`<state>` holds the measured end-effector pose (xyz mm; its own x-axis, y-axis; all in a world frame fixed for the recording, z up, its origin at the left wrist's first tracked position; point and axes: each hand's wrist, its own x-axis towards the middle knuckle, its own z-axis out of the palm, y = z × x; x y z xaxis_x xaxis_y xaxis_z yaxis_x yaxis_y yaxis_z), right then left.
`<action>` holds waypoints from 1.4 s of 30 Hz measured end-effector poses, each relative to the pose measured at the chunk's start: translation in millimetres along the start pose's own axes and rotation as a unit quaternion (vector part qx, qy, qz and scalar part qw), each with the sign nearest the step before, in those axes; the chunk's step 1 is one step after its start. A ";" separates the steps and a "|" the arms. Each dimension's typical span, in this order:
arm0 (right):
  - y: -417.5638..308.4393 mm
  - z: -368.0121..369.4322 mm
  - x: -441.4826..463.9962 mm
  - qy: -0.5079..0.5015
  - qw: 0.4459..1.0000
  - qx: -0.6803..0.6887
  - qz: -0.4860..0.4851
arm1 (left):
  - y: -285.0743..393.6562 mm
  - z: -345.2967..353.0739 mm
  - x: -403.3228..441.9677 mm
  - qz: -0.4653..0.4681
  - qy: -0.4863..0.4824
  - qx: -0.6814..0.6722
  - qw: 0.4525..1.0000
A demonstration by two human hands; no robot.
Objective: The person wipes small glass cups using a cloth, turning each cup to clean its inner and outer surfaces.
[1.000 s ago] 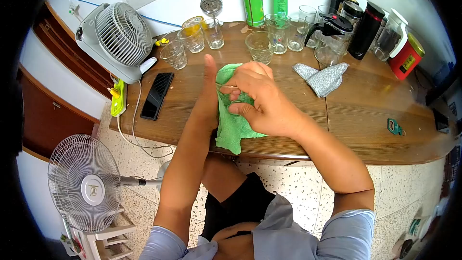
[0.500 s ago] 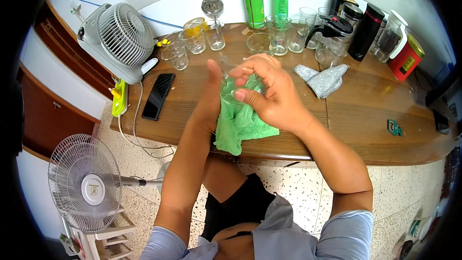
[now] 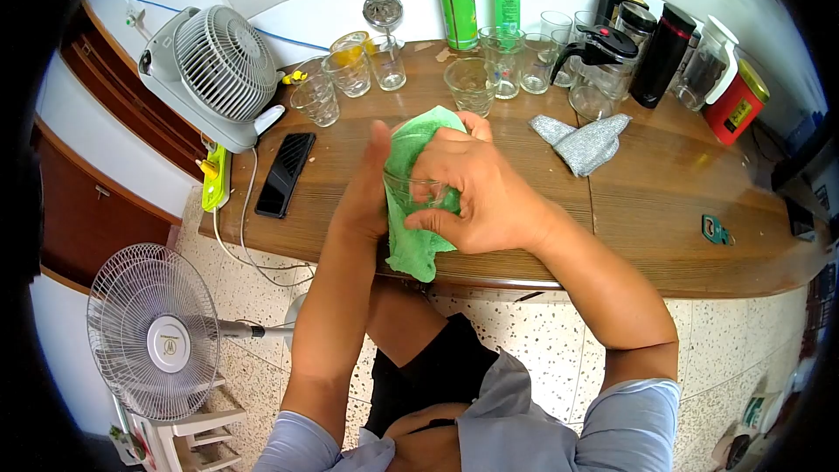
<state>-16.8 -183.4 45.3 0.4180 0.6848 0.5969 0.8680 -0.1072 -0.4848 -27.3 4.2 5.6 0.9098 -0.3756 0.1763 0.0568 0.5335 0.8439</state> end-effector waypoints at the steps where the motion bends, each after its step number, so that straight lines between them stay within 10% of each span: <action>1: 1.0 -0.4 -0.2 0.003 1.000 -0.002 0.002 | 2.3 0.5 0.1 0.005 -0.002 0.018 1.000; 18: 16.7 8.7 0.8 0.167 0.975 -0.088 0.120 | -3.7 3.8 12.6 0.100 0.098 0.321 0.937; 21: 16.5 11.2 2.5 0.185 0.953 0.052 0.233 | -4.5 5.8 13.8 0.086 0.078 0.276 0.954; 30: 16.0 10.8 -1.9 0.067 0.997 -0.023 0.003 | -0.2 -4.9 6.8 0.020 0.107 0.194 0.975; 36: 1.5 -7.3 8.9 0.118 0.993 0.007 -0.027 | 21.7 10.3 5.5 -0.054 0.094 -0.121 0.987; 42: 24.1 2.2 -2.3 0.053 0.998 -0.025 -0.011 | 8.5 -5.0 14.3 -0.050 0.107 -0.063 0.991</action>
<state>2.6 -186.0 30.8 0.4226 0.6072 0.6729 0.8886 -0.1314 -0.4395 -11.8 7.2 12.7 0.9626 -0.2696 -0.0276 0.1895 0.5968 0.7797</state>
